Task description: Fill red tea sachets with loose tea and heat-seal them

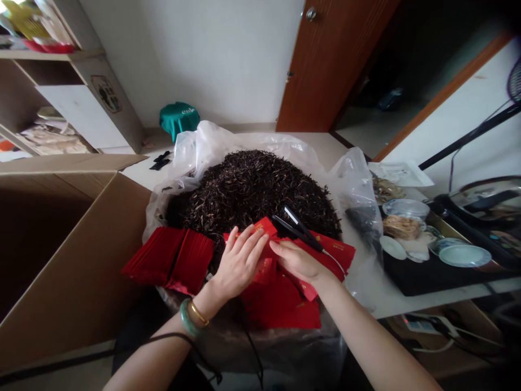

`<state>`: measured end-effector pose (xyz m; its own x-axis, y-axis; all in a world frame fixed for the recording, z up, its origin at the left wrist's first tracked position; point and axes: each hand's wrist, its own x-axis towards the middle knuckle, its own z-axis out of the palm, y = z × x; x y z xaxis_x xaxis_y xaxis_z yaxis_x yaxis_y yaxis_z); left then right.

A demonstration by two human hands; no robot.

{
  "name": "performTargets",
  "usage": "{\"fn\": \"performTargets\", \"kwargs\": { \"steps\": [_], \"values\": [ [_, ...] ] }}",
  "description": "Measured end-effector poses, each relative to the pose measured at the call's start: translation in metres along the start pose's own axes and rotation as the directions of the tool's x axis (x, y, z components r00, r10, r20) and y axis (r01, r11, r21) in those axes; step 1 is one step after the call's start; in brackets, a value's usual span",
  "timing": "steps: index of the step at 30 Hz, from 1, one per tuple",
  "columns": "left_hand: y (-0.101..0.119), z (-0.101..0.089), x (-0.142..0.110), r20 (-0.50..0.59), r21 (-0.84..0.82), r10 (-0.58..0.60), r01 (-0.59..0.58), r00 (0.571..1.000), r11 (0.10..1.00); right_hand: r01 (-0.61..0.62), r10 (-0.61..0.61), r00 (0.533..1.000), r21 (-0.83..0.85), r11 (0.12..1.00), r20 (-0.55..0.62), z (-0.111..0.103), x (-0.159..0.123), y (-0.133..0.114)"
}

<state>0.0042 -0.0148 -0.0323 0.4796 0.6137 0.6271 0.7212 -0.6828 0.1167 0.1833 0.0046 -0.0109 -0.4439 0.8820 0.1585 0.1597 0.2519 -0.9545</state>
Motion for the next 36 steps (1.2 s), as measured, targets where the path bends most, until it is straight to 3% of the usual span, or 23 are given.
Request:
{"fn": "performTargets", "kwargs": {
  "steps": [3, 5, 8, 15, 20, 24, 28, 32, 36],
  "values": [
    [-0.006, 0.004, -0.001, 0.022, -0.033, 0.027, -0.027, 0.999, 0.999, -0.184, 0.133, 0.976, 0.329, 0.926, 0.173, 0.008, 0.002, 0.003],
    [-0.008, 0.002, -0.001, 0.042, -0.055, 0.05, -0.048, 0.998, 0.997, -0.226, 0.151, 0.966, 0.408, 0.885, 0.208, 0.01, 0.003, 0.001],
    [-0.007, -0.002, 0.0, 0.069, -0.031, 0.048, -0.046, 0.996, 0.998, -0.206, 0.129, 0.966, 0.368, 0.907, 0.222, 0.01, 0.002, -0.004],
    [0.003, -0.005, 0.001, 0.184, 0.085, -0.013, -0.002, 0.983, 0.996, -0.062, 0.045, 0.979, 0.078, 0.995, 0.201, 0.009, -0.003, 0.0],
    [-0.003, -0.002, 0.001, 0.163, -0.004, -0.011, 0.012, 0.987, 1.0, -0.044, 0.01, 0.963, 0.12, 0.992, 0.268, 0.008, -0.001, -0.002],
    [-0.009, -0.002, 0.001, 0.109, 0.007, -0.063, 0.063, 0.992, 0.998, -0.136, 0.03, 0.917, 0.242, 0.961, 0.398, -0.005, 0.0, -0.014],
    [-0.011, -0.003, 0.002, 0.086, 0.034, -0.051, 0.048, 0.995, 0.998, -0.288, 0.161, 0.907, 0.298, 0.91, 0.388, -0.016, -0.002, -0.013],
    [-0.01, -0.004, 0.002, 0.145, 0.061, 0.014, -0.023, 0.989, 0.998, -0.433, 0.289, 0.871, 0.343, 0.834, 0.398, -0.016, -0.003, -0.009],
    [-0.011, -0.008, 0.004, 0.241, 0.086, 0.036, -0.058, 0.97, 0.995, -0.501, 0.32, 0.839, 0.395, 0.77, 0.439, -0.015, -0.005, -0.015]
  ]
}}
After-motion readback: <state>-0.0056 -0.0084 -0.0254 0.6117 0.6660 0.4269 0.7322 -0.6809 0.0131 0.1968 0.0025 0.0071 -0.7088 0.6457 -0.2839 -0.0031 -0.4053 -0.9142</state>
